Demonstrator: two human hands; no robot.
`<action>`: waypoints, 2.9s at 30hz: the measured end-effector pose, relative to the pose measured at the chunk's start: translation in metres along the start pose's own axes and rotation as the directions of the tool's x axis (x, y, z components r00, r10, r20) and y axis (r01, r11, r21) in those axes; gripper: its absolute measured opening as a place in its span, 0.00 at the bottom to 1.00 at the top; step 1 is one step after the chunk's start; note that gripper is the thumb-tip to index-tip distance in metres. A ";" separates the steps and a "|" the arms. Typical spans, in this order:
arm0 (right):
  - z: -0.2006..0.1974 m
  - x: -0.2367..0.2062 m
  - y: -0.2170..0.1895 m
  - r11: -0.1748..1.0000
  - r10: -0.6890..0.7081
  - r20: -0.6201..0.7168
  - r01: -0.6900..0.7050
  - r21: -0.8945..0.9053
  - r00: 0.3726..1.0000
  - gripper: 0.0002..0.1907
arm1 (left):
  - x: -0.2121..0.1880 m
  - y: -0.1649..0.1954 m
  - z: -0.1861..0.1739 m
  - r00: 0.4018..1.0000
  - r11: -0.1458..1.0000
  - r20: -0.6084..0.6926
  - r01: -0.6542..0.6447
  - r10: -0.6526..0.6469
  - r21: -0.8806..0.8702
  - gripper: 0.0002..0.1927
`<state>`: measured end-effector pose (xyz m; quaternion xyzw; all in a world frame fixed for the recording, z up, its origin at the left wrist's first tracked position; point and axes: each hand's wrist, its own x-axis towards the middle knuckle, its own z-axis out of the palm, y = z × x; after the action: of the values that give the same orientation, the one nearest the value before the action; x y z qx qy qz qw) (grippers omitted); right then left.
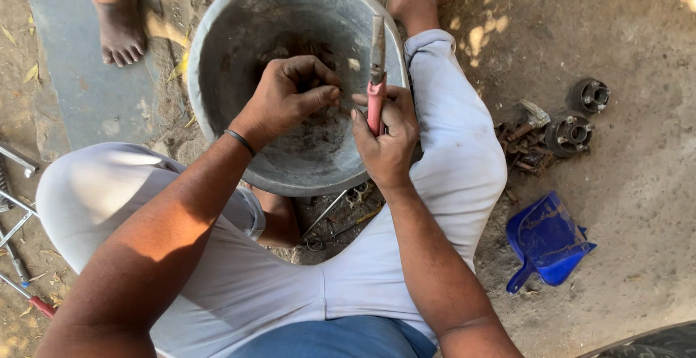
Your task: The person sits on the ground with a stone mortar on their lap and uses pliers to grip and pull small metal parts out of a pile of rusty hardware in the mortar. They sort through the pieces by hand, then move to a work area and hammer a metal piece against a punch on the ground.
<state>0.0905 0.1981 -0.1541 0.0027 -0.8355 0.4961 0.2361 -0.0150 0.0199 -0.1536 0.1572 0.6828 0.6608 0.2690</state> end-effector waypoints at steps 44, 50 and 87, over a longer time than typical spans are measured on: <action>0.024 0.005 0.026 0.938 0.337 0.018 -0.337 0.085 0.941 0.07 | 0.000 -0.010 -0.021 0.990 0.997 0.124 -0.065 0.068 -0.030 0.05; 0.033 0.000 0.027 0.661 0.469 0.288 -0.548 0.513 0.835 0.10 | 0.004 -0.017 -0.016 0.987 0.988 0.116 -0.093 0.107 -0.119 0.04; 0.044 -0.003 0.036 0.738 0.543 0.242 -0.595 0.320 0.804 0.10 | -0.003 -0.020 -0.026 0.995 0.915 0.072 -0.091 0.068 0.393 0.10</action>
<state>0.0668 0.1795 -0.2027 -0.1746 -0.6971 0.6953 0.0119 -0.0246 -0.0045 -0.1735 0.2547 0.7873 0.5150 0.2238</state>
